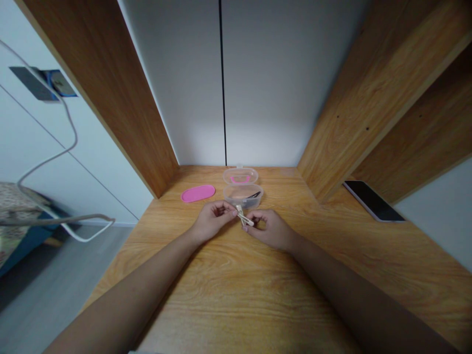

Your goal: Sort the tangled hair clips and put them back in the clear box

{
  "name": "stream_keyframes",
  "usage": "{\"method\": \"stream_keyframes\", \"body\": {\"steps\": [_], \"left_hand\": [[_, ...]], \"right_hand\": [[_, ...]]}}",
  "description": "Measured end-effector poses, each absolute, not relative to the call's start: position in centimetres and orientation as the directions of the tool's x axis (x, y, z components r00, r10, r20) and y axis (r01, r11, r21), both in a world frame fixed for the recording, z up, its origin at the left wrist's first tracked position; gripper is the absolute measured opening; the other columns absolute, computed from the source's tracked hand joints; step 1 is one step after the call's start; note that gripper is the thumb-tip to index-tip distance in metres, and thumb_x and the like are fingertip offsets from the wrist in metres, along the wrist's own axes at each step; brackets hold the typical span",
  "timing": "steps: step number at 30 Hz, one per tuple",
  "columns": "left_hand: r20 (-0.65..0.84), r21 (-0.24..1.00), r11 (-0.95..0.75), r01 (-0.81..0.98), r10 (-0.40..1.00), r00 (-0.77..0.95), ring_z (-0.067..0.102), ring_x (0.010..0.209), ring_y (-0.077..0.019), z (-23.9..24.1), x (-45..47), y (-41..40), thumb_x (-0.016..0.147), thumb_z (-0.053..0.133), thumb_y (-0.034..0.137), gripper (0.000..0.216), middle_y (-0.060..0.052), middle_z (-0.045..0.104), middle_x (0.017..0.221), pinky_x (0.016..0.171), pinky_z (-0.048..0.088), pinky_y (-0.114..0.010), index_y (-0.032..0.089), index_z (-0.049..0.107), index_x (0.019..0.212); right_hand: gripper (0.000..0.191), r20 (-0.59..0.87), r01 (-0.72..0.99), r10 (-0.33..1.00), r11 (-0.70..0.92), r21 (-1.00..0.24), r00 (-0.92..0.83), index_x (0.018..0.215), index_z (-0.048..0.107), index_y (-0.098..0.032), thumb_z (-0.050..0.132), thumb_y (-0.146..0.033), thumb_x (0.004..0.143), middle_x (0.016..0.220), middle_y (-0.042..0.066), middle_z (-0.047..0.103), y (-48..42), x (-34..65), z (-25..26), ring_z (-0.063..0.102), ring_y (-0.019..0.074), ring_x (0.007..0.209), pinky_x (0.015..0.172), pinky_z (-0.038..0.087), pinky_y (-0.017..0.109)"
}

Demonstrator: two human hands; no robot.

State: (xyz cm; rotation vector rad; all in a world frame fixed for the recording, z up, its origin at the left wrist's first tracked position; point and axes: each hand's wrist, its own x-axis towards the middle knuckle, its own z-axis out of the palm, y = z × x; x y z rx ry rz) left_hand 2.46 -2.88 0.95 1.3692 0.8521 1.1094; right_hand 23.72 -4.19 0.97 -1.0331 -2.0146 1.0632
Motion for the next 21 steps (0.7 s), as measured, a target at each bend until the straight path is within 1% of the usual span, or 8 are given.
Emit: {"method": "stream_keyframes", "body": {"steps": [3, 9, 15, 21], "left_hand": [[0.116, 0.987, -0.081, -0.14, 0.957, 0.266, 0.063, 0.062, -0.0119, 1.12, 2.38, -2.89, 0.07, 0.085, 0.048, 0.04, -0.004, 0.072, 0.071, 0.065, 0.05, -0.024, 0.013, 0.068, 0.077], [0.075, 0.981, -0.028, -0.19, 0.966, 0.246, 0.066, 0.061, -0.0133, 1.38, 2.27, -2.98, 0.068, 0.086, 0.048, 0.041, -0.005, 0.074, 0.07, 0.065, 0.053, -0.026, 0.013, 0.066, 0.077], [0.114, 0.981, -0.072, -0.183, 0.966, 0.233, 0.066, 0.06, -0.0131, 1.34, 2.27, -3.0, 0.068, 0.087, 0.048, 0.041, -0.004, 0.073, 0.068, 0.065, 0.053, -0.026, 0.013, 0.065, 0.075], [0.132, 0.985, -0.1, -0.138, 0.961, 0.244, 0.066, 0.061, -0.0126, 0.89, 2.23, -2.76, 0.066, 0.088, 0.047, 0.043, -0.003, 0.073, 0.069, 0.065, 0.054, -0.025, 0.014, 0.062, 0.07]], "right_hand": [[0.007, 0.187, 0.334, 0.846, 0.387, -0.859, -0.5, 0.08, 0.07, -0.019, 0.066, -0.024, 0.081, 0.073, 0.001, 0.069, -4.13, 23.74, 0.81, 0.06, 0.0149, 0.067, 0.065, 0.048, 0.026], [0.009, 0.167, 0.349, 0.853, 0.371, -0.861, -0.494, 0.084, 0.072, -0.019, 0.066, -0.025, 0.081, 0.075, 0.002, 0.071, -4.04, 23.71, 0.62, 0.061, 0.0152, 0.068, 0.065, 0.049, 0.026], [0.009, 0.183, 0.332, 0.864, 0.364, -0.87, -0.47, 0.082, 0.073, -0.019, 0.067, -0.026, 0.081, 0.075, 0.002, 0.072, -3.97, 23.7, 0.64, 0.062, 0.0159, 0.068, 0.066, 0.05, 0.027], [0.011, 0.173, 0.322, 0.864, 0.352, -0.879, -0.472, 0.087, 0.075, -0.019, 0.069, -0.024, 0.079, 0.078, 0.003, 0.073, -3.79, 23.69, 0.25, 0.062, 0.0158, 0.069, 0.066, 0.051, 0.028]]}}
